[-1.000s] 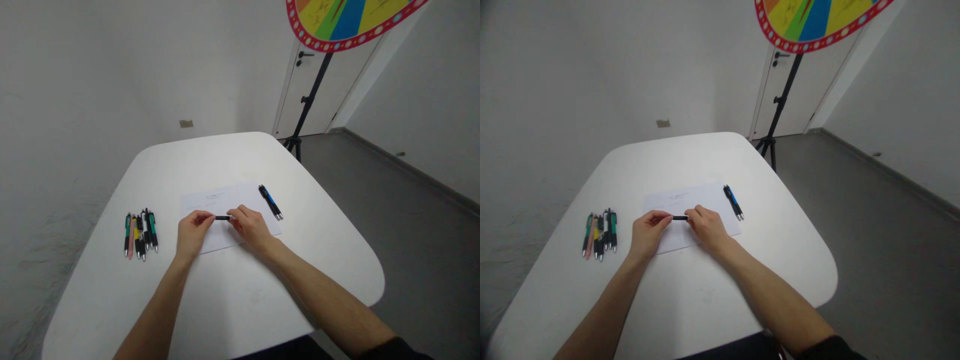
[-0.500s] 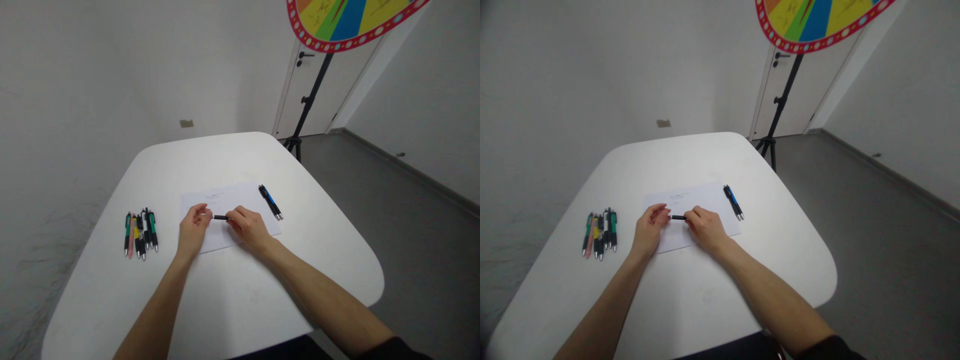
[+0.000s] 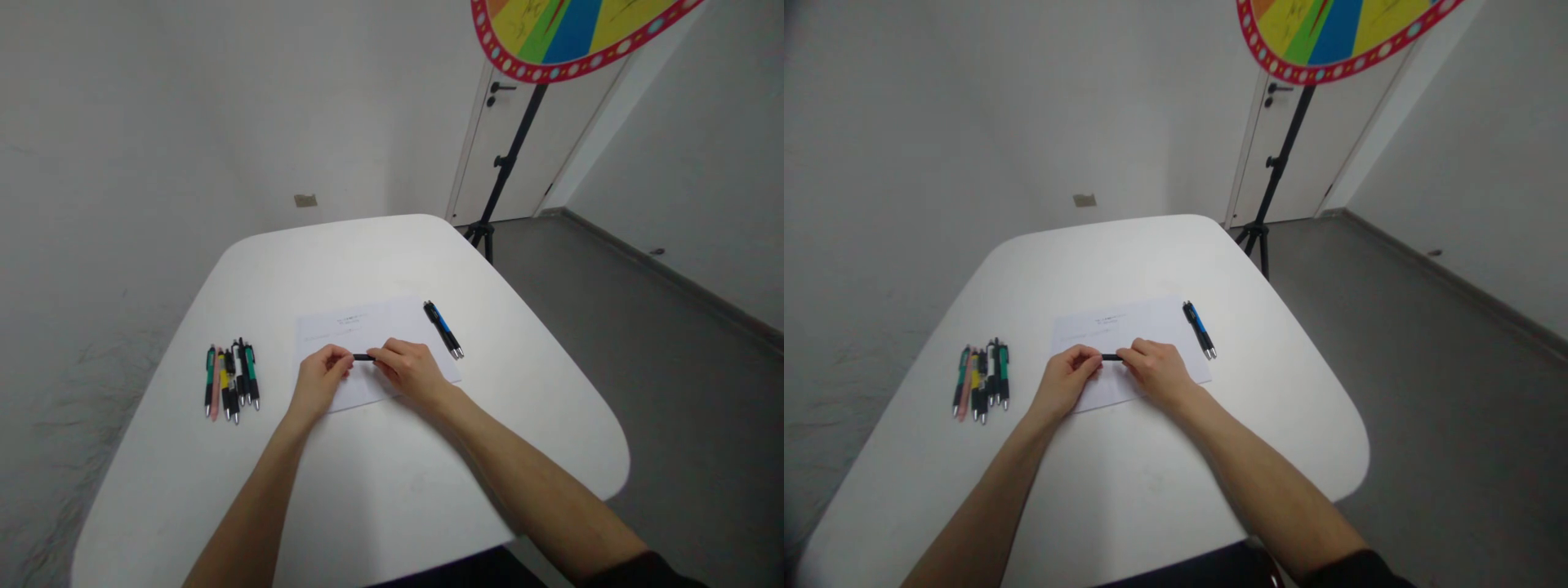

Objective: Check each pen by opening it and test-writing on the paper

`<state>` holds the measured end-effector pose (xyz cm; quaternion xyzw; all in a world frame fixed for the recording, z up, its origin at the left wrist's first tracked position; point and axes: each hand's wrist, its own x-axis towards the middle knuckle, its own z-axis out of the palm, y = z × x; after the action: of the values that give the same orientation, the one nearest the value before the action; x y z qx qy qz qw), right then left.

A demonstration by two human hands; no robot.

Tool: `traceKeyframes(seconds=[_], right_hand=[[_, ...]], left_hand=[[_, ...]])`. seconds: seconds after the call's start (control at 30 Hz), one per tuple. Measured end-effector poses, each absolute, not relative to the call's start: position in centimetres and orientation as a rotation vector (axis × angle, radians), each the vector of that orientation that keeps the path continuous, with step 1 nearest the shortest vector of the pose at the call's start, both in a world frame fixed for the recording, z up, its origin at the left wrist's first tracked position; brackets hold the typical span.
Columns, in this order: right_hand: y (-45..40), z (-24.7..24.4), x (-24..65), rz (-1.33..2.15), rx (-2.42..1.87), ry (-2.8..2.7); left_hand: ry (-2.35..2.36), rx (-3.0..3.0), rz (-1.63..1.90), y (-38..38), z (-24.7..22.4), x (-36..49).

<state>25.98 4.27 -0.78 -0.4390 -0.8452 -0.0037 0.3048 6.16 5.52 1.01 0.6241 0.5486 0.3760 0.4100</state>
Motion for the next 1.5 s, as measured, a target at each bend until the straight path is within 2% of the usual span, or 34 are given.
traceKeyframes(seconds=[0.23,0.93,1.5], right_hand=[[4.2,-0.6,26.3,0.069,-1.101,-2.261],[4.4,-0.7,25.9,0.086,-1.126,-2.226],[4.4,-0.2,26.3,0.236,-1.043,-2.240]], left_hand=[[1.284,1.640,1.040,5.6,0.7,5.5],[1.456,1.662,0.856,5.0,2.1,6.3],[1.288,1.738,1.040,5.0,1.8,6.0]])
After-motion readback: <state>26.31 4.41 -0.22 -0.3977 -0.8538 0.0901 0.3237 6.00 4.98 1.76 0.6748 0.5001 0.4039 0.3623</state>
